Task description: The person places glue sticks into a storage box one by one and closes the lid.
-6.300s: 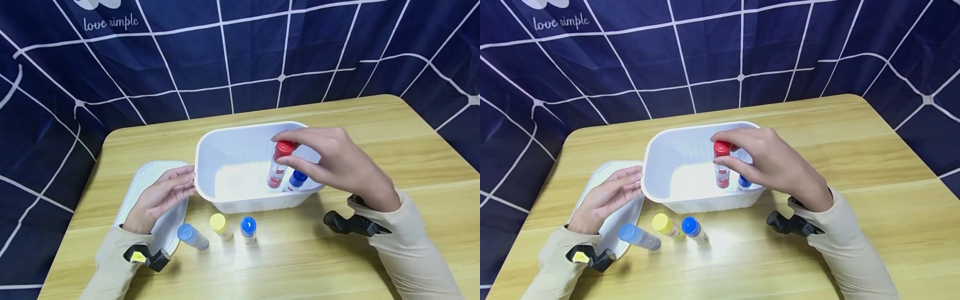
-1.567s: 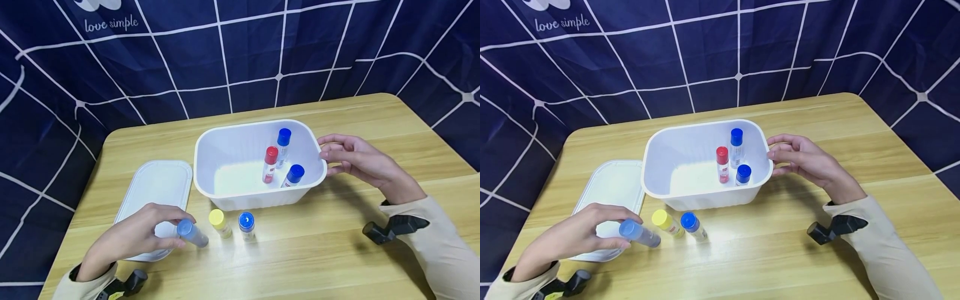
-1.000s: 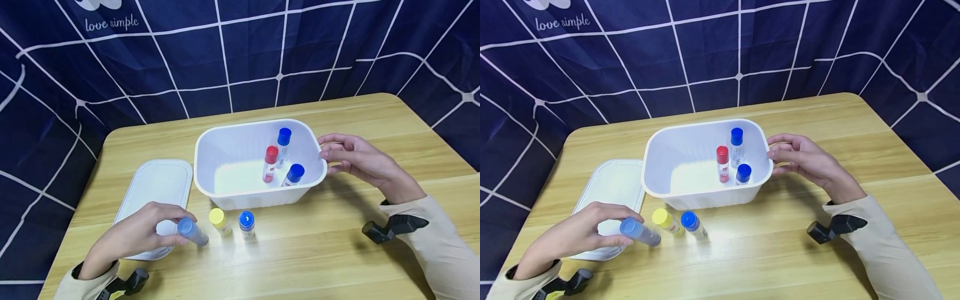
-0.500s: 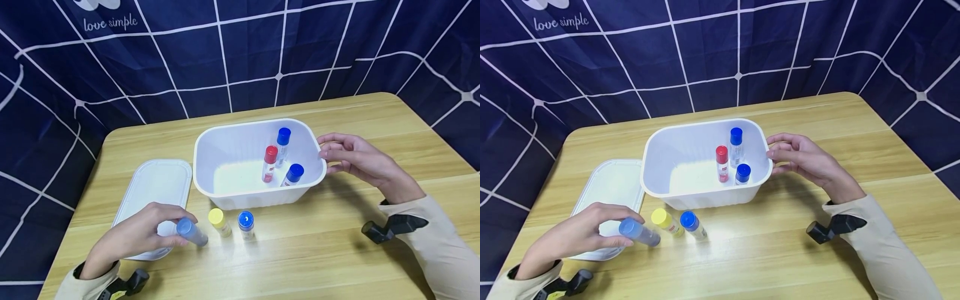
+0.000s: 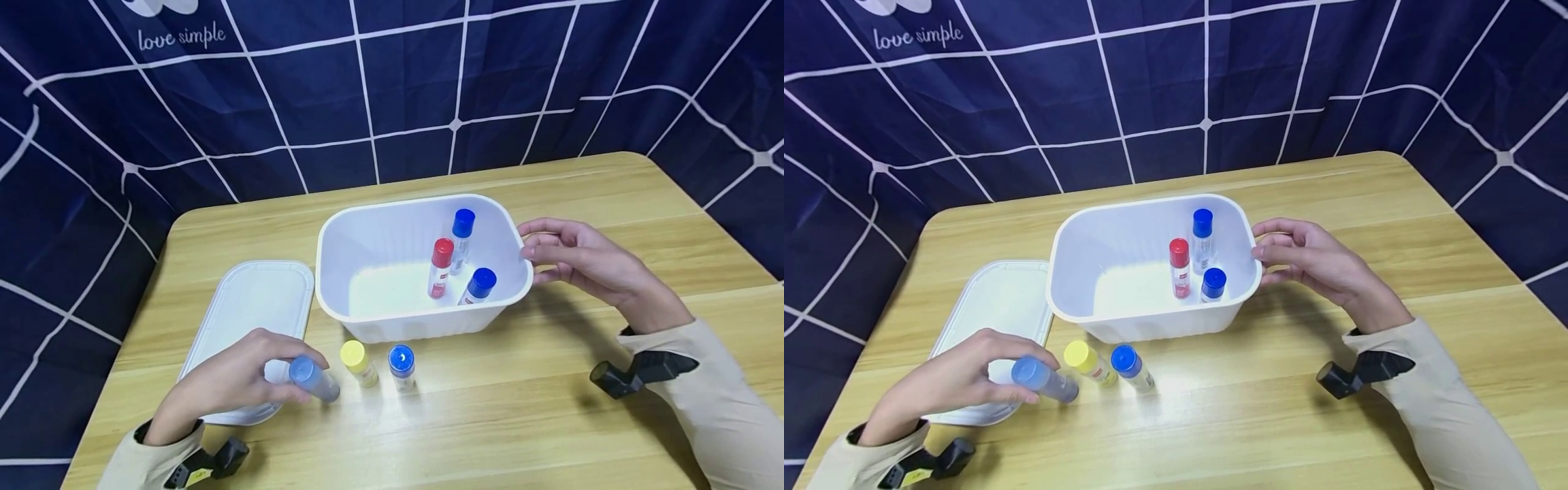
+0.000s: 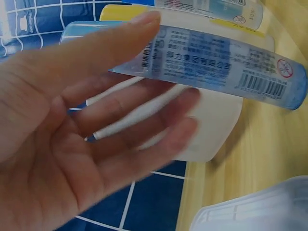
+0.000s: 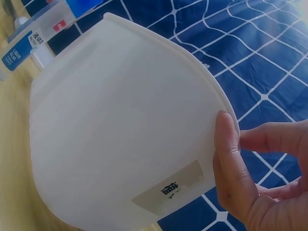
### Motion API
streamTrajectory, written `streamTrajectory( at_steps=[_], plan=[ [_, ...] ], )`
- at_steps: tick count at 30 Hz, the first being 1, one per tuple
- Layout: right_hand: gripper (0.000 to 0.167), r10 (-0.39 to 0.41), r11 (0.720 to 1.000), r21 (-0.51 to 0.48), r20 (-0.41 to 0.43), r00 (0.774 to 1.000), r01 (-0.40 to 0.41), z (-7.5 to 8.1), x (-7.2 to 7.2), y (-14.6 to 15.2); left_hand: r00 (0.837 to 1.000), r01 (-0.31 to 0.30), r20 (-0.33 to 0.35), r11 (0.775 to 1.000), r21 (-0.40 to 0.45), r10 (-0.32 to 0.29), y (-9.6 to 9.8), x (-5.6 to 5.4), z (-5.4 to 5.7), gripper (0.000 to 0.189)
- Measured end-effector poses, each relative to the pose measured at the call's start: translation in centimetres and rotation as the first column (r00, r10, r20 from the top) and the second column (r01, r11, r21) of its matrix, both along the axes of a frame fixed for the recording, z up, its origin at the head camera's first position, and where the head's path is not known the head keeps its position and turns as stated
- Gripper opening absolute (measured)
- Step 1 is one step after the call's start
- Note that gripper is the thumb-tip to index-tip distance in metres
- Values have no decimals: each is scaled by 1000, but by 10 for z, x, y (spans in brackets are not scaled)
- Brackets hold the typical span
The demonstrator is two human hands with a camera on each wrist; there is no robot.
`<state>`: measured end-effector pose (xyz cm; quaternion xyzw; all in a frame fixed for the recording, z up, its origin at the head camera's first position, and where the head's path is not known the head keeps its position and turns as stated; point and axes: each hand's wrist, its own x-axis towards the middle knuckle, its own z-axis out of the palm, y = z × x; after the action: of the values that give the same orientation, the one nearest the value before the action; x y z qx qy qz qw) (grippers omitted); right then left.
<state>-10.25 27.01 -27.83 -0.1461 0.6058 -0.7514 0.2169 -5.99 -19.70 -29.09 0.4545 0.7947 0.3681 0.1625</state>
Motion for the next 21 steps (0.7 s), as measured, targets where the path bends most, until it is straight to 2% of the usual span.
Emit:
streamTrajectory(
  at_steps=[4,14,21],
  plan=[
    [28,3,1000,-2,8,1000,-3,0,0,-1,1000,12,-17,999,45,-11,-2,-3,0,30],
    [28,8,1000,1,2,1000,-8,0,0,0,997,5,-83,985,170,9,-11,-6,9,35],
    [28,7,1000,2,15,1000,-7,0,0,0,984,-63,-150,972,226,99,-21,-8,26,37]
  ],
)
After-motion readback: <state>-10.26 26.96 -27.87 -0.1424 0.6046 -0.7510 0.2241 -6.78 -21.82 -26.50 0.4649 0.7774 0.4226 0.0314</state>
